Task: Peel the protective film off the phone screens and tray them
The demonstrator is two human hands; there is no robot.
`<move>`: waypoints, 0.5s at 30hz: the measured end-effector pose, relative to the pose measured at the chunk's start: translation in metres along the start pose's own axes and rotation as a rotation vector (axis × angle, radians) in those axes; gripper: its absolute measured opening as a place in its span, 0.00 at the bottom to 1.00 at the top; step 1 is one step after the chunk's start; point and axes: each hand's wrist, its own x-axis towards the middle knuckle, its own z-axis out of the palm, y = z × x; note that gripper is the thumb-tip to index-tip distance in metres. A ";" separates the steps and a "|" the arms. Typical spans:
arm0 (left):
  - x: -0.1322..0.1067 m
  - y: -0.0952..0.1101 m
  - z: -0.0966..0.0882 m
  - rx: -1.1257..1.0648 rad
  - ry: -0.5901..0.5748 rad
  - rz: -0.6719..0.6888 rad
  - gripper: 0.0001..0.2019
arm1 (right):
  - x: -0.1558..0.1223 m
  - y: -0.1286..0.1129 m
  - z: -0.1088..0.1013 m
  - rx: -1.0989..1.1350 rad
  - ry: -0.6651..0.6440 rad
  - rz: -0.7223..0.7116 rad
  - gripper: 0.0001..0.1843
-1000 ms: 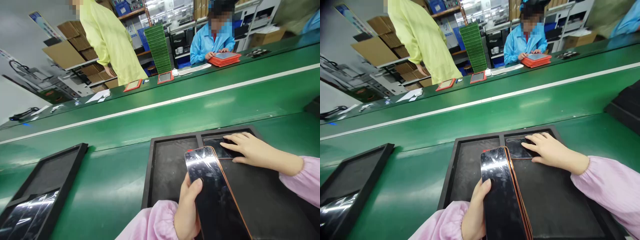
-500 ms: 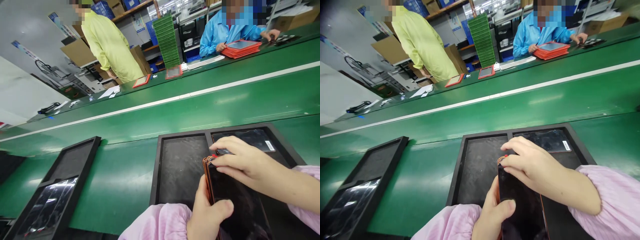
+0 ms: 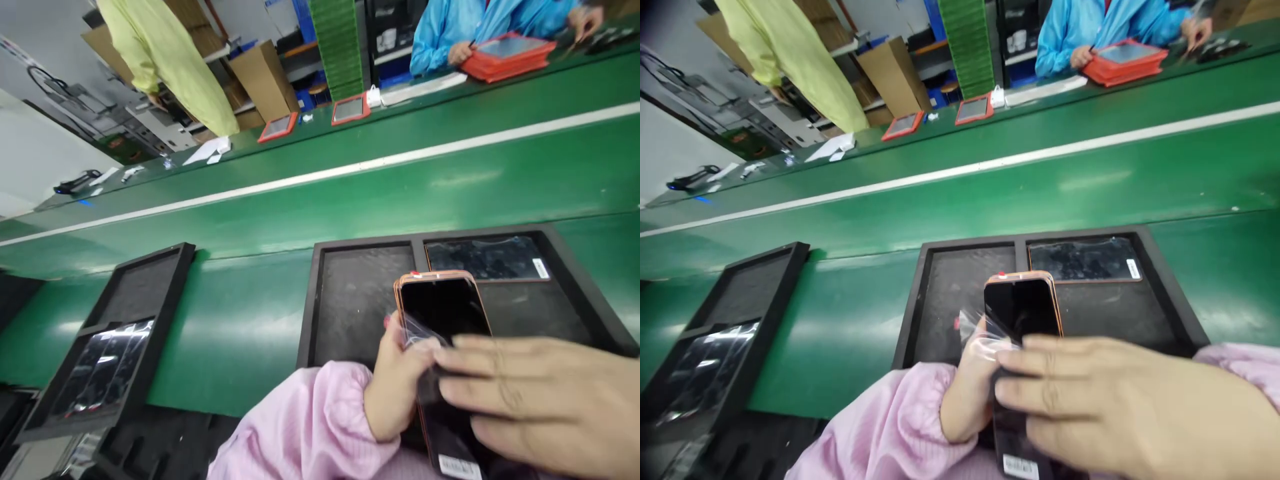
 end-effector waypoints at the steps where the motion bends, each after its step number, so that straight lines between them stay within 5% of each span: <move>1: 0.001 0.002 0.002 -0.028 0.025 -0.014 0.21 | 0.005 0.008 -0.004 -0.054 -0.020 -0.047 0.16; 8: 0.007 0.007 0.006 -0.148 0.096 -0.086 0.24 | 0.013 0.056 0.001 -0.214 0.286 0.211 0.16; 12: 0.008 0.008 0.004 -0.155 0.105 -0.109 0.24 | 0.010 0.055 -0.003 -0.114 0.269 0.281 0.10; 15: 0.008 0.009 0.005 -0.140 0.087 -0.104 0.24 | 0.013 0.057 -0.002 -0.275 0.309 0.355 0.12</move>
